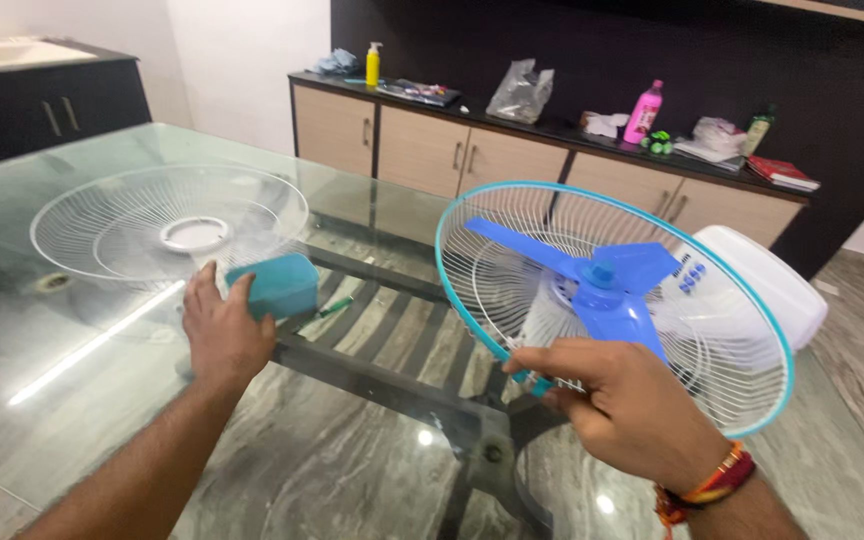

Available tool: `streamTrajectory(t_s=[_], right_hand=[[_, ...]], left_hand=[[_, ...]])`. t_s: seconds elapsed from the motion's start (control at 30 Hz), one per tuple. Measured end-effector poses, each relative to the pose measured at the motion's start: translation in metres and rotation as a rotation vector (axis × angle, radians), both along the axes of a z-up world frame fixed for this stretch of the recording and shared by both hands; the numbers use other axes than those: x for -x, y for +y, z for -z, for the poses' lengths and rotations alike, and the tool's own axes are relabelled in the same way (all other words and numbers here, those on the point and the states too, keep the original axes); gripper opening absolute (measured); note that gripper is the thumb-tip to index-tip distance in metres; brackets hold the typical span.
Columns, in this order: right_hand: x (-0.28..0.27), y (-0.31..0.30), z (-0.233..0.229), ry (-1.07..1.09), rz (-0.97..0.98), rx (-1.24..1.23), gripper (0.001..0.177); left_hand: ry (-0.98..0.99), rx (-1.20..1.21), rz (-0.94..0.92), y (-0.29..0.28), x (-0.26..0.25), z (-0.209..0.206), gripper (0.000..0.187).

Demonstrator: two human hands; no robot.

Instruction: The person assembles a small table fan by attaching the front wire cage to the fan head. They align the cage with the fan blades and secure it in place. The person then handles a blue plastic ring, positioning it around the fan cage.

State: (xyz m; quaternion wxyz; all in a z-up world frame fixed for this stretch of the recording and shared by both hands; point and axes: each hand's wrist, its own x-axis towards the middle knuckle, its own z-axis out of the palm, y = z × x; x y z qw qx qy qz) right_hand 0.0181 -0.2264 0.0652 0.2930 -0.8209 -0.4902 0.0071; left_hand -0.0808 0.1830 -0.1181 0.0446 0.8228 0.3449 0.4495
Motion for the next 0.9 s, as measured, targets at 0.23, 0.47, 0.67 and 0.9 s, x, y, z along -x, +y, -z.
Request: streamTrajectory(t_s=[0.23, 0.47, 0.67, 0.9], right_hand=[[-0.003, 0.008, 0.002, 0.103, 0.156, 0.093, 0.044], [-0.005, 0.015, -0.006, 0.146, 0.193, 0.183, 0.045], [-0.004, 0.018, -0.01, 0.165, 0.256, 0.252, 0.04], [0.001, 0.031, -0.023, 0.203, 0.412, 0.527, 0.037]], left_hand=[[-0.107, 0.112, 0.12, 0.024, 0.007, 0.016, 0.031], [-0.214, 0.22, 0.581, -0.077, 0.017, -0.008, 0.022], [-0.01, 0.205, 0.777, -0.12, 0.02, -0.011, 0.026], [-0.171, 0.342, 0.635, -0.114, 0.024, -0.013, 0.031]])
